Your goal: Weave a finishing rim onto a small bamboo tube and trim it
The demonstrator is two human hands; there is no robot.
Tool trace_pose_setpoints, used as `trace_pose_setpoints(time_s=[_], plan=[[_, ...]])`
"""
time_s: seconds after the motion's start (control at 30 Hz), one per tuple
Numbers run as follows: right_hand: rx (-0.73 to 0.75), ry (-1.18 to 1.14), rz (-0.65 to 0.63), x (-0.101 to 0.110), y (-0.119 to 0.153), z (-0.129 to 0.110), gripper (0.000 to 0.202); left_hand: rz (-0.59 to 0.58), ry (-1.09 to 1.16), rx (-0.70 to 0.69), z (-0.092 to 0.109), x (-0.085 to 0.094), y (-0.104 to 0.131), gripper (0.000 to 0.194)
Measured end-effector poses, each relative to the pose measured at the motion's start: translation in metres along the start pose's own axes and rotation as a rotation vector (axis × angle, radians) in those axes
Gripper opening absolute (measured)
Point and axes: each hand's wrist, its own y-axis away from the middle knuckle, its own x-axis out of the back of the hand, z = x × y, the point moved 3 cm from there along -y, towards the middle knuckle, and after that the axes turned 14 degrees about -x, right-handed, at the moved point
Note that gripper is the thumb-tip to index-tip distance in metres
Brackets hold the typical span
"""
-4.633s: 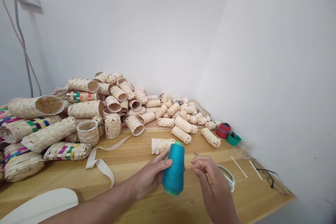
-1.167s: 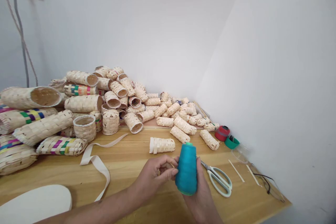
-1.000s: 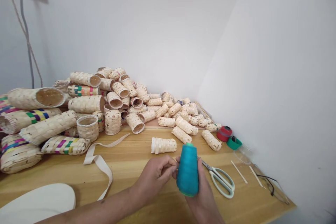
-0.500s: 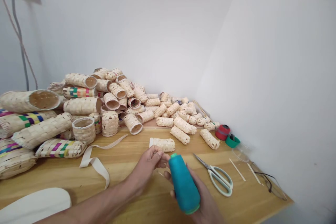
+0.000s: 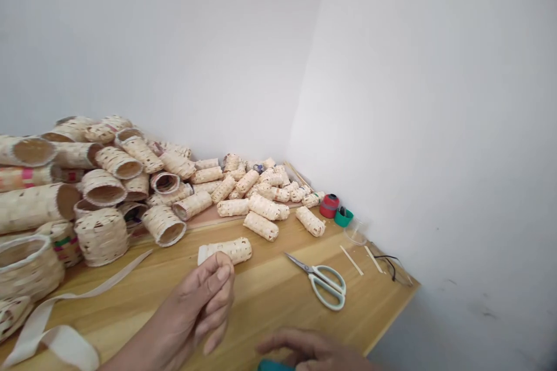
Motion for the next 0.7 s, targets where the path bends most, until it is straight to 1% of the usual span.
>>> trace_pose_setpoints(time_s=[0.07, 0.13, 0.17, 0.23, 0.3, 0.33, 0.4, 0.47, 0.53, 0.6, 0.63, 0.7], plan=[[0.096, 0.072, 0.112, 0.021, 0.014, -0.015, 0.058, -0.039, -0.098, 0.007, 0.016, -0.007, -0.012, 0.038], [0.186, 0.190, 0.252, 0.043, 0.029, -0.035, 0.071, -0.069, -0.202, -0.052, 0.035, -0.012, -0.029, 0.038], [0.206, 0.301, 0.341, 0.055, 0.036, -0.045, 0.076, -0.083, -0.241, -0.102, 0.045, -0.015, -0.037, 0.039], [0.259, 0.474, 0.571, 0.083, 0.045, -0.061, 0.082, -0.084, -0.317, -0.197, 0.061, -0.018, -0.053, 0.035], [0.350, 0.517, 0.797, 0.113, 0.049, -0.069, 0.075, -0.069, -0.378, -0.276, 0.068, -0.021, -0.063, 0.033], [0.397, 0.485, 0.890, 0.130, 0.048, -0.069, 0.072, -0.064, -0.400, -0.305, 0.067, -0.023, -0.067, 0.032], [0.435, 0.344, 1.018, 0.166, 0.040, -0.059, 0.070, -0.060, -0.433, -0.333, 0.060, -0.028, -0.071, 0.032], [0.446, 0.277, 1.094, 0.197, 0.028, -0.046, 0.072, -0.080, -0.447, -0.312, 0.046, -0.035, -0.074, 0.032], [0.448, 0.238, 1.145, 0.222, 0.015, -0.035, 0.069, -0.122, -0.452, -0.270, 0.031, -0.044, -0.075, 0.034], [0.445, 0.227, 1.177, 0.239, 0.006, -0.027, 0.066, -0.148, -0.465, -0.257, 0.021, -0.052, -0.075, 0.035], [0.441, 0.231, 1.191, 0.243, 0.003, -0.025, 0.066, -0.154, -0.473, -0.255, 0.018, -0.055, -0.074, 0.035], [0.432, 0.257, 1.217, 0.246, 0.003, -0.024, 0.067, -0.151, -0.484, -0.244, 0.014, -0.057, -0.070, 0.035]])
